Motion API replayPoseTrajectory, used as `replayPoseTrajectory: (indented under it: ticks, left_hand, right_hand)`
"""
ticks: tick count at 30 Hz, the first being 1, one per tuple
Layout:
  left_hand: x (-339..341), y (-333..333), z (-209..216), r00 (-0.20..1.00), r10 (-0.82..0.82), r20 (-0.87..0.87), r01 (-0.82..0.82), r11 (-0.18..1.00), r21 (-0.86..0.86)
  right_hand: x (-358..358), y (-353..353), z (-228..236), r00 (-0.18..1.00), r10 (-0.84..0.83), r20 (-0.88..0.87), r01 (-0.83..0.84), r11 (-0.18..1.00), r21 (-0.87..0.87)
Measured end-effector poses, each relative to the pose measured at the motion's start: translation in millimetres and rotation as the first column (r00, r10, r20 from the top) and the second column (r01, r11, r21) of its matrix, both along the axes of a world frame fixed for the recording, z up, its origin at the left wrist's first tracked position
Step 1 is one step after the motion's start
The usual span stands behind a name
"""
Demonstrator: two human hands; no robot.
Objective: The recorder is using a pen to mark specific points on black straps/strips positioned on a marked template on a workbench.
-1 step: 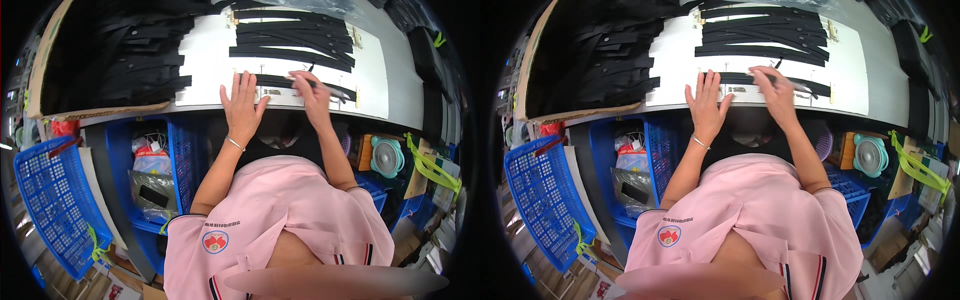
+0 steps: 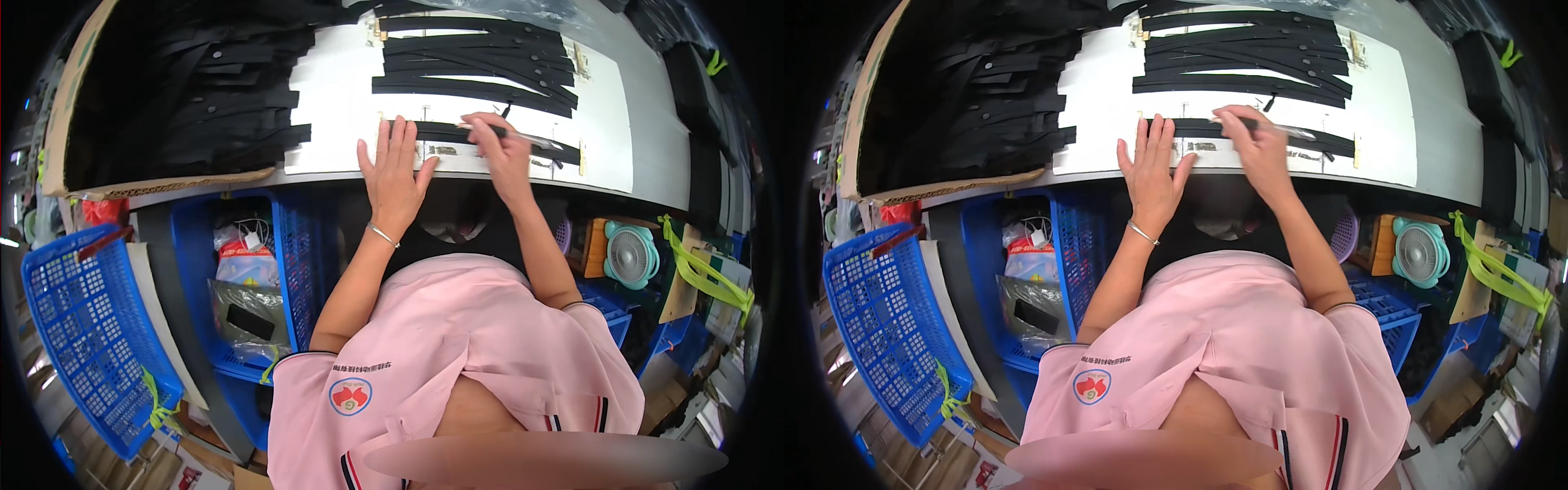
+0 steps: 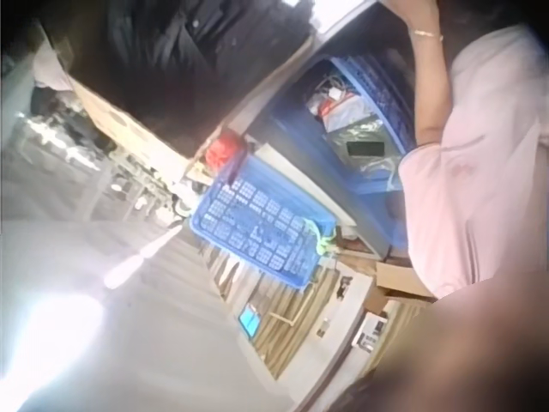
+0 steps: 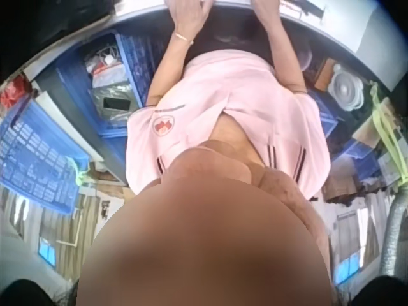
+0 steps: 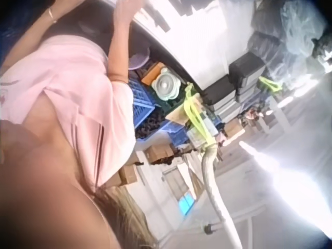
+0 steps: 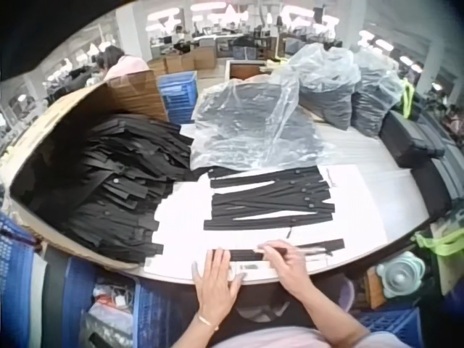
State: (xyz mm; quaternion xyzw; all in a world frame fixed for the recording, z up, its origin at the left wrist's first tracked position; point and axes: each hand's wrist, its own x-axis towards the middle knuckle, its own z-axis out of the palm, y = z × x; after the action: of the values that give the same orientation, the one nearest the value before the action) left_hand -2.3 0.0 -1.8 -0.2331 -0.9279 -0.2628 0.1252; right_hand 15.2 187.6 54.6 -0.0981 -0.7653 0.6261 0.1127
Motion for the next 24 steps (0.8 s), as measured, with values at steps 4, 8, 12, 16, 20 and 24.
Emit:
replayPoseTrajectory:
  ticks: [4, 8, 12, 16, 20, 24]
  left_hand:
    - [0, -2, 1, 1.000, 0.007, 0.007, -0.007, 1.000, 0.017]
    - [1, -3, 2, 1.000, 0.007, 0.024, -0.008, 1.000, 0.018]
    - [1, -3, 2, 0.999, 0.014, 0.036, -0.015, 0.999, 0.030]
    - [1, -2, 0, 0.999, 0.019, 0.029, -0.020, 0.999, 0.030]
    - [2, -1, 0, 1.000, 0.020, 0.013, -0.021, 0.999, 0.024]
    - [1, -1, 0, 1.000, 0.020, 0.014, -0.020, 1.000, 0.023]
  right_hand:
    - [-21, -21, -15, 0.998, 0.000, -0.055, 0.000, 1.000, -0.001]
    - [-27, -26, -33, 1.000, 0.014, -0.008, -0.013, 0.996, 0.083]
    - [-28, -29, -38, 0.997, 0.053, -0.052, -0.041, 0.979, 0.201]
    - [-28, -30, -36, 0.994, 0.071, -0.077, -0.053, 0.974, 0.222]
    - [-28, -31, -36, 0.996, 0.058, -0.070, -0.038, 0.964, 0.263]
    - [-29, -34, -37, 0.991, 0.029, -0.133, 0.012, 0.955, 0.296]
